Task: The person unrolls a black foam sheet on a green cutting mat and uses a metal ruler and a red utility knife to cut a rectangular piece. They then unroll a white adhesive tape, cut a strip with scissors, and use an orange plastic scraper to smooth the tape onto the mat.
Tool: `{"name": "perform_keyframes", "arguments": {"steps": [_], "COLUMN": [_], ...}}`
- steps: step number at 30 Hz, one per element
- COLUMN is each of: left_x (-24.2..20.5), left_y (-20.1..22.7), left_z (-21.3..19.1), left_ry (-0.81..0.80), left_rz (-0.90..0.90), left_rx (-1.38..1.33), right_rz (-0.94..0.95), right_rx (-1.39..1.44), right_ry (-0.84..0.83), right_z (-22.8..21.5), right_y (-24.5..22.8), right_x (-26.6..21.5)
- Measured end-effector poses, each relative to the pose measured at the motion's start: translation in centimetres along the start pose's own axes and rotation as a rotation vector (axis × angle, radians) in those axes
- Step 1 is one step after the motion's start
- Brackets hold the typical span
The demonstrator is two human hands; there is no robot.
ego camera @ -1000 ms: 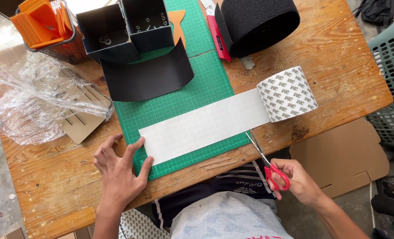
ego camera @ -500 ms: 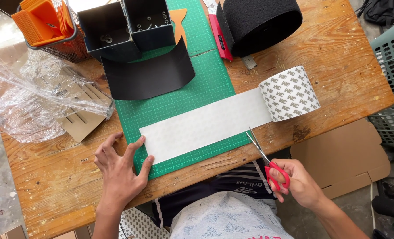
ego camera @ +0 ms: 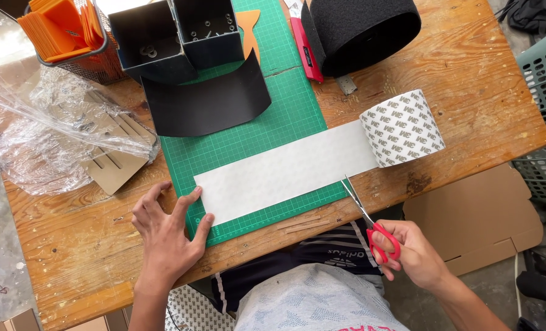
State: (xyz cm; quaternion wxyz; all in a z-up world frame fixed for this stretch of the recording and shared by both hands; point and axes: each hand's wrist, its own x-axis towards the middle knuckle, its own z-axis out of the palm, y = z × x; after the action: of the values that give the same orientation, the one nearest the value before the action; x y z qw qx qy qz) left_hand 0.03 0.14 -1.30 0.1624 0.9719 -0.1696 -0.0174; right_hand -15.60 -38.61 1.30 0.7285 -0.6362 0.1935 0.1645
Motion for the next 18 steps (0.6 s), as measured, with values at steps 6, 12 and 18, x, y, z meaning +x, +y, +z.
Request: {"name": "perform_keyframes", "arguments": {"steps": [6, 12, 18], "left_x": [0.2, 0.1, 0.1], "left_y": [-0.1, -0.1, 0.1], "left_z": [-0.1, 0.0, -0.2], "left_ry": [-0.011, -0.013, -0.009], "left_rz": [-0.006, -0.006, 0.002], "left_rx": [-0.002, -0.003, -0.009], "right_rz": [0.083, 0.131, 0.146], "right_rx": [0.088, 0.132, 0.164], "right_ry": [-0.003, 0.017, 0.038], "right_z": [-1.1, -1.4, -1.0], "right_y": [0.2, 0.3, 0.4], "right_x": [0.4, 0.4, 0.1]}}
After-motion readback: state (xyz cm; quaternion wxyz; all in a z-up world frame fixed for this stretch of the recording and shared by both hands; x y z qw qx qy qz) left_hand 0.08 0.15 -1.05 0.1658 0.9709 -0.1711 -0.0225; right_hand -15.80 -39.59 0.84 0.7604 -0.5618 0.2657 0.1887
